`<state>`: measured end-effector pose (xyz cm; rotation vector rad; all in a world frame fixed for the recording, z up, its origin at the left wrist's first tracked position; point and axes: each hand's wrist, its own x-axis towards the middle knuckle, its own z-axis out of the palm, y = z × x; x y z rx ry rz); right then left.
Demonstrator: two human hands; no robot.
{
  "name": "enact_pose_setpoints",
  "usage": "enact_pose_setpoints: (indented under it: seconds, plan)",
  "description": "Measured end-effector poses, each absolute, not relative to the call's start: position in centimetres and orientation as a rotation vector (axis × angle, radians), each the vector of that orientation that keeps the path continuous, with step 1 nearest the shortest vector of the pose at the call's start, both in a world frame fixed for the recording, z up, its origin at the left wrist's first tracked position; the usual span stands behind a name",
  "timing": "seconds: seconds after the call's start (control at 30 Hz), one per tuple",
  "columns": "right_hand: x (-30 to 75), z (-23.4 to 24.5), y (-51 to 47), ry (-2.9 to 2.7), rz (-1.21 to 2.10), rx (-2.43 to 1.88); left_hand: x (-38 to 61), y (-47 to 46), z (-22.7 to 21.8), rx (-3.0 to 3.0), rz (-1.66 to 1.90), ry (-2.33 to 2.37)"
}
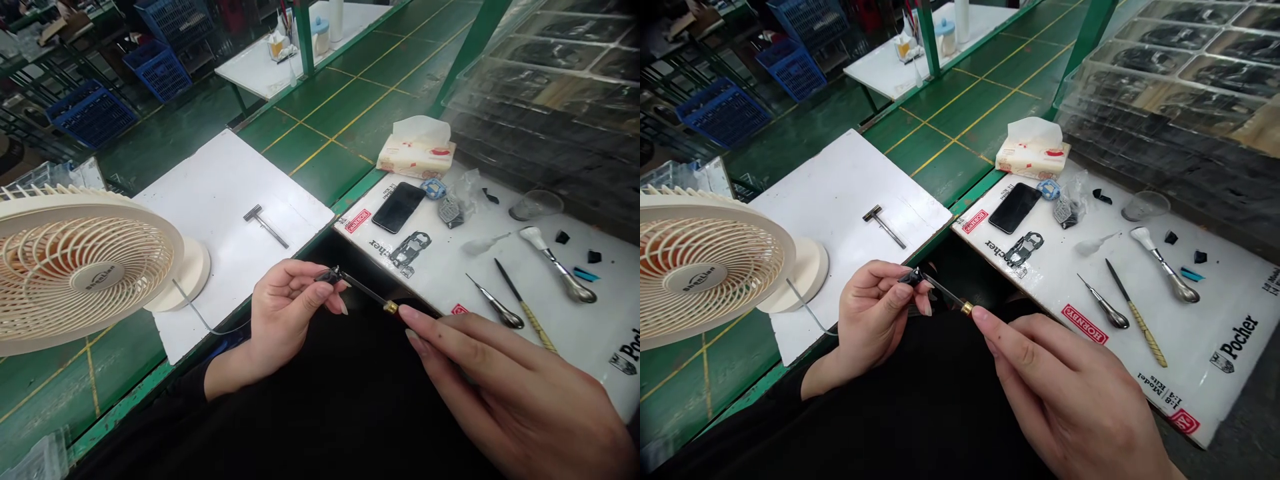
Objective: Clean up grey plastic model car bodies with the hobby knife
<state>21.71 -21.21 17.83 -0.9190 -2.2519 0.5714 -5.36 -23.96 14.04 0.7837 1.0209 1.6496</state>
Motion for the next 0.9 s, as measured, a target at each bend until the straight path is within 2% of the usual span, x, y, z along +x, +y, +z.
enact_pose_setpoints:
  seconds: [0.57, 0.9]
  plan:
    - [22.5, 17.6, -21.5, -2.310, 0.460, -0.878, -5.7, -24.5, 14.0, 0.903, 1.701, 1.061]
    - [23.3, 17.6, -21.3, -2.337, 0.521, -0.834, -6.0, -24.7, 13.4, 1.048, 1.708, 0.915]
